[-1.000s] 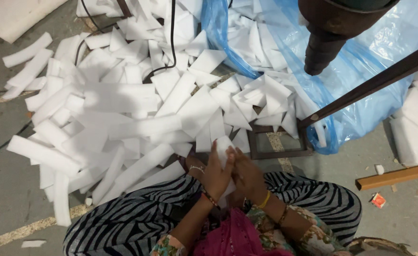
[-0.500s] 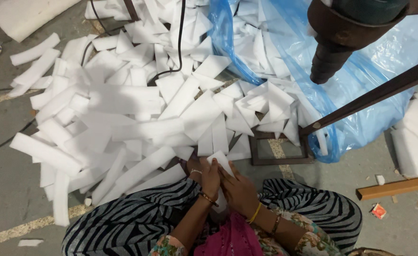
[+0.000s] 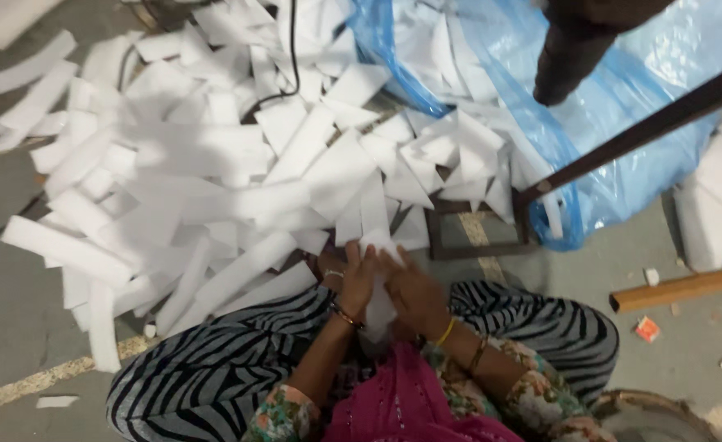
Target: The person sits on the floor and repeatedly picks up rectangular white foam pieces. They place each piece under a vertical cutting machine, press down to cut the foam, and then set the cut pieces aside. The process is repeated continuously with multiple foam pieces.
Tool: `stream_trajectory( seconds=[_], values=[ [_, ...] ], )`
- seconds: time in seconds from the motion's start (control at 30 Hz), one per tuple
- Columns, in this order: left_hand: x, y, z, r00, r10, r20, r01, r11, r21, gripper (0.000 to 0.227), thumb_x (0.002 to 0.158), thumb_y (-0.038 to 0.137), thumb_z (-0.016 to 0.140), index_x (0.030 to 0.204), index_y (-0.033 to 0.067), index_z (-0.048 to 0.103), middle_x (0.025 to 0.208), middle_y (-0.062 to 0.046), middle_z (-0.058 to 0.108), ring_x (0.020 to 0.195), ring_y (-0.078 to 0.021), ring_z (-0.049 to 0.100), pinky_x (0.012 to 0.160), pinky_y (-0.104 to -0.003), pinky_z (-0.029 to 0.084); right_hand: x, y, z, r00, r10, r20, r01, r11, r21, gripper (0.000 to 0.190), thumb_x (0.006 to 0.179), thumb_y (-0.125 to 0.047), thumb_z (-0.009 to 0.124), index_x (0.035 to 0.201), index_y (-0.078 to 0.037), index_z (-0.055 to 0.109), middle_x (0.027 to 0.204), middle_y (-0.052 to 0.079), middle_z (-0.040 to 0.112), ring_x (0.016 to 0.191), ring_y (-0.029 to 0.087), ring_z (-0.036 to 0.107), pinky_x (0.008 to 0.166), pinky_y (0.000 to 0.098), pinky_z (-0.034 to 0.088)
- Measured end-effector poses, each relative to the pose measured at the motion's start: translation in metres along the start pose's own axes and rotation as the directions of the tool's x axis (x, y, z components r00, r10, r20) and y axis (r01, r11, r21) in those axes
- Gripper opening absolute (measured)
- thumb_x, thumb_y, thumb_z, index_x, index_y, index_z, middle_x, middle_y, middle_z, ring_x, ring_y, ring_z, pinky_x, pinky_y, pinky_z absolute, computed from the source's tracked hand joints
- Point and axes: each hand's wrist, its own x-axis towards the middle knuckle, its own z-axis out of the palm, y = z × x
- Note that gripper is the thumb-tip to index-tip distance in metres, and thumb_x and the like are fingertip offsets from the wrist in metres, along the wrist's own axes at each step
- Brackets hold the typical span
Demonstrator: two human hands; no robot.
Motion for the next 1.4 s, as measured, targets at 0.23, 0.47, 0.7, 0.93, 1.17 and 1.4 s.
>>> stream_trajectory(
  seconds=[0.23, 0.47, 0.7, 0.93, 1.17, 1.4],
  values=[
    [-0.022, 0.108, -0.007, 0.920, -0.127, 0.371, -0.004, 0.943, 0.334, 0.088, 0.092, 0.024, 0.071, 0.162, 0.0132, 0.020, 0.133, -0.021, 0.066, 0.117, -0.0276, 0.069, 0.095, -0.038, 0.056, -0.013, 0.056, -0.026, 0.899, 0.438, -0.003, -0.253, 0.525, 0.813, 0.065, 0.113, -0.050, 0.029, 0.159, -0.004, 0.038, 0.163, 0.016, 0.045, 0.148, 0.029, 0.046, 0.121, 0.0378, 0.037],
    [-0.022, 0.095, -0.005, 0.967, 0.116, 0.225, -0.114, 0.993, -0.023, 0.084, 0.095, 0.012, 0.073, 0.161, 0.0015, 0.022, 0.129, -0.020, 0.067, 0.112, -0.0249, 0.069, 0.091, -0.037, 0.059, -0.029, 0.085, -0.026, 0.819, 0.456, 0.348, -0.511, 0.305, 0.803, 0.079, 0.100, -0.045, 0.058, 0.163, -0.008, 0.030, 0.136, 0.013, 0.055, 0.125, 0.024, 0.058, 0.105, 0.0416, 0.050],
    [-0.024, 0.091, -0.006, 0.988, -0.007, 0.151, -0.021, 0.983, 0.181, 0.084, 0.092, 0.015, 0.074, 0.159, 0.0029, 0.024, 0.125, -0.018, 0.070, 0.107, -0.0202, 0.072, 0.088, -0.034, 0.059, -0.030, 0.078, 0.003, 0.808, 0.453, 0.377, -0.509, 0.214, 0.834, 0.078, 0.092, -0.028, 0.077, 0.152, 0.000, 0.038, 0.136, 0.014, 0.058, 0.123, 0.021, 0.058, 0.102, 0.0385, 0.053],
    [-0.015, 0.059, -0.009, 0.981, 0.195, 0.001, -0.194, 0.976, 0.096, 0.056, 0.092, 0.009, 0.074, 0.142, 0.0033, 0.049, 0.121, -0.011, 0.061, 0.106, -0.0180, 0.061, 0.091, -0.031, 0.053, -0.015, 0.083, -0.047, 0.670, 0.543, 0.506, -0.714, 0.286, 0.640, 0.083, 0.087, -0.046, 0.066, 0.156, -0.011, 0.036, 0.137, 0.007, 0.056, 0.119, 0.024, 0.056, 0.097, 0.0422, 0.050],
    [-0.019, 0.073, -0.019, 0.953, 0.302, -0.037, -0.266, 0.887, 0.378, 0.039, 0.075, -0.014, 0.059, 0.105, 0.0072, 0.071, 0.101, -0.006, 0.057, 0.083, -0.0172, 0.055, 0.072, -0.027, 0.046, -0.109, 0.184, -0.127, 0.546, 0.722, 0.425, -0.774, 0.240, 0.586, 0.084, 0.092, -0.056, 0.066, 0.157, -0.011, 0.037, 0.149, 0.009, 0.054, 0.133, 0.025, 0.054, 0.114, 0.0404, 0.043],
    [-0.011, 0.063, -0.020, 0.965, 0.259, -0.036, -0.223, 0.888, 0.403, 0.039, 0.071, -0.015, 0.060, 0.099, 0.0083, 0.073, 0.092, -0.005, 0.054, 0.073, -0.0188, 0.051, 0.064, -0.029, 0.043, -0.233, 0.234, -0.232, 0.370, 0.898, -0.239, 0.619, -0.046, 0.784, 0.084, 0.098, -0.051, 0.068, 0.167, -0.014, 0.038, 0.164, 0.012, 0.038, 0.127, 0.030, 0.059, 0.107, 0.0416, 0.053]
  ],
)
